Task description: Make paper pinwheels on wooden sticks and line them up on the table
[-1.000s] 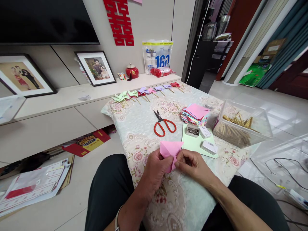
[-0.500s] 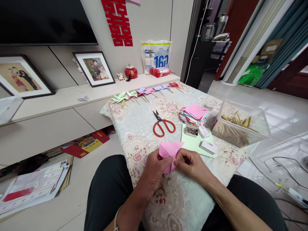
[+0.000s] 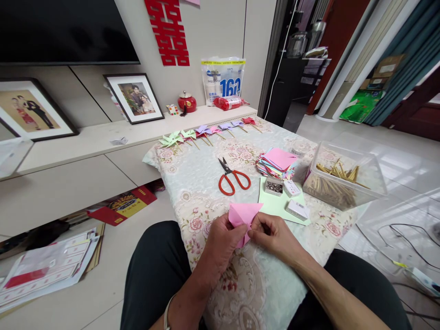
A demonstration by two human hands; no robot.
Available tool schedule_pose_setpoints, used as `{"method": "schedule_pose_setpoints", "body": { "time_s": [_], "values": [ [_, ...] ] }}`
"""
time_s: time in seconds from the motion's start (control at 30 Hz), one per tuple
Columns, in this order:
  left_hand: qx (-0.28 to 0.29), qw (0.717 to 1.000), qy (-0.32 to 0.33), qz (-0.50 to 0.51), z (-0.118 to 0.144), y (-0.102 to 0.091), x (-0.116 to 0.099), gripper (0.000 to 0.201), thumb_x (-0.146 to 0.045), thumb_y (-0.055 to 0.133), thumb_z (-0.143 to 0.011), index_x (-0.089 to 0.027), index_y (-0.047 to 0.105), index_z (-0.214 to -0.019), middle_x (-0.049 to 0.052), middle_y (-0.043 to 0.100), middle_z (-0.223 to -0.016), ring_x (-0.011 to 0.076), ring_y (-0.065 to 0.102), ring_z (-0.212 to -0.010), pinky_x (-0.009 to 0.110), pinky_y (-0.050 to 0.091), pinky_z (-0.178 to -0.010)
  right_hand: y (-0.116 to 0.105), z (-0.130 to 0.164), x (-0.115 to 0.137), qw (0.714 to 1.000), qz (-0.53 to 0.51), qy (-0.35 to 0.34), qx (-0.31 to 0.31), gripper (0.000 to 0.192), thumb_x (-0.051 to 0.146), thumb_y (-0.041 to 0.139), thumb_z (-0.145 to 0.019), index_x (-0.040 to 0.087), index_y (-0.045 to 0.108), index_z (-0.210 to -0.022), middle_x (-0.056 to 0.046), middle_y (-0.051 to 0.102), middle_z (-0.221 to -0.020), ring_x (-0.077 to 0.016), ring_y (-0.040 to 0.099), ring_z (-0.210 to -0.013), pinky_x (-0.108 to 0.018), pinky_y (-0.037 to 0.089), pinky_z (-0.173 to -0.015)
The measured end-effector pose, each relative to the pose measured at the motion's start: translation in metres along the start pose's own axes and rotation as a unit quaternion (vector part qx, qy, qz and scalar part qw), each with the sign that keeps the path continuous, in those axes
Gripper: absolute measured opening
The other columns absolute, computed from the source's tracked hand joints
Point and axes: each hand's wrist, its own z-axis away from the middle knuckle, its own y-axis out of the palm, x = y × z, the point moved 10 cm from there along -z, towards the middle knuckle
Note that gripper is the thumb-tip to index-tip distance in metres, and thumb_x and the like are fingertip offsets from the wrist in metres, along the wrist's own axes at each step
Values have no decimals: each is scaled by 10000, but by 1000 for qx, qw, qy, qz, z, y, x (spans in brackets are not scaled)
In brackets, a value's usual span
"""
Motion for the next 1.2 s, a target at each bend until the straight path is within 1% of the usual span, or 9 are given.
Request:
{"method": "schedule_pose_setpoints", "body": {
  "time_s": [0.47, 0.6, 0.67, 0.73, 0.83, 0.87, 0.93, 1.07, 1.2],
  "values": [
    [-4, 999, 18, -46, -2, -2, 3, 152, -256, 673, -618, -137, 643, -709, -4, 594, -632, 105, 455, -553, 225, 337, -516, 1, 1, -1, 1000, -20, 4, 5, 219, 310, 670, -798, 172, 551, -676, 58, 435, -571, -87, 326, -528, -232, 233, -496],
    [-4, 998, -2, -56, -3, -7, 4, 111, -260, 655, -637, -161, 613, -665, -37, 535, -532, 87, 397, -461, 223, 294, -462, -4, 2, 1, 1000, -25, 3, 8, 276, 367, 713, -803, 170, 566, -679, 48, 454, -575, -91, 343, -533, -233, 245, -498],
    [2, 998, -26, -62, -3, -11, 5, 106, -269, 649, -661, -172, 607, -672, -56, 499, -483, 83, 369, -417, 224, 278, -445, -16, 3, 3, 999, -32, -14, -18, 324, 425, 700, -829, 176, 564, -672, 44, 449, -570, -99, 355, -535, -239, 259, -503],
    [34, 997, -33, -56, -4, -10, 1, 114, -266, 658, -659, -163, 621, -690, -45, 528, -508, 90, 406, -442, 224, 296, -465, -39, 5, 8, 993, -58, -49, -93, 327, 464, 681, -850, 184, 588, -709, 30, 480, -603, -113, 396, -557, -245, 303, -521],
    [104, 992, -29, -62, -3, -4, -9, 132, -238, 676, -613, -136, 642, -691, -9, 594, -606, 99, 458, -524, 219, 311, -512, -66, 9, 12, 971, -116, -96, -186, 280, 464, 706, -840, 210, 669, -951, -35, 624, -840, -171, 552, -757, -271, 439, -661],
    [121, 989, -33, -77, -2, -2, -10, 134, -234, 676, -606, -133, 646, -688, -5, 597, -614, 99, 453, -527, 219, 304, -513, -67, 9, 13, 969, -132, -104, -182, 331, 456, 717, -834, 222, 668, -1063, -59, 648, -958, -198, 582, -871, -291, 466, -742],
    [147, 982, -42, -114, -2, -1, -9, 125, -234, 668, -612, -137, 654, -690, -11, 585, -599, 94, 422, -504, 221, 279, -498, -54, 4, 14, 975, -158, -99, -119, 469, 451, 719, -836, 235, 618, -1240, -78, 654, -1073, -224, 593, -991, -324, 475, -835],
    [177, 969, -39, -168, -2, 2, -5, 97, -222, 622, -656, -162, 676, -707, -21, 567, -569, 98, 386, -455, 232, 266, -470, -14, 0, 9, 981, -190, -39, 23, 572, 411, 714, -848, 235, 539, -1363, -16, 636, -877, -173, 596, -783, -290, 464, -696],
    [185, 961, -17, -205, -5, 7, -7, 179, -182, 566, -651, -167, 705, -762, -8, 601, -610, 118, 439, -483, 237, 307, -485, -4, 2, 6, 989, -143, -18, 38, 612, 315, 736, -825, 246, 519, -1393, -13, 658, -928, -178, 608, -806, -293, 472, -703]
  ]
}}
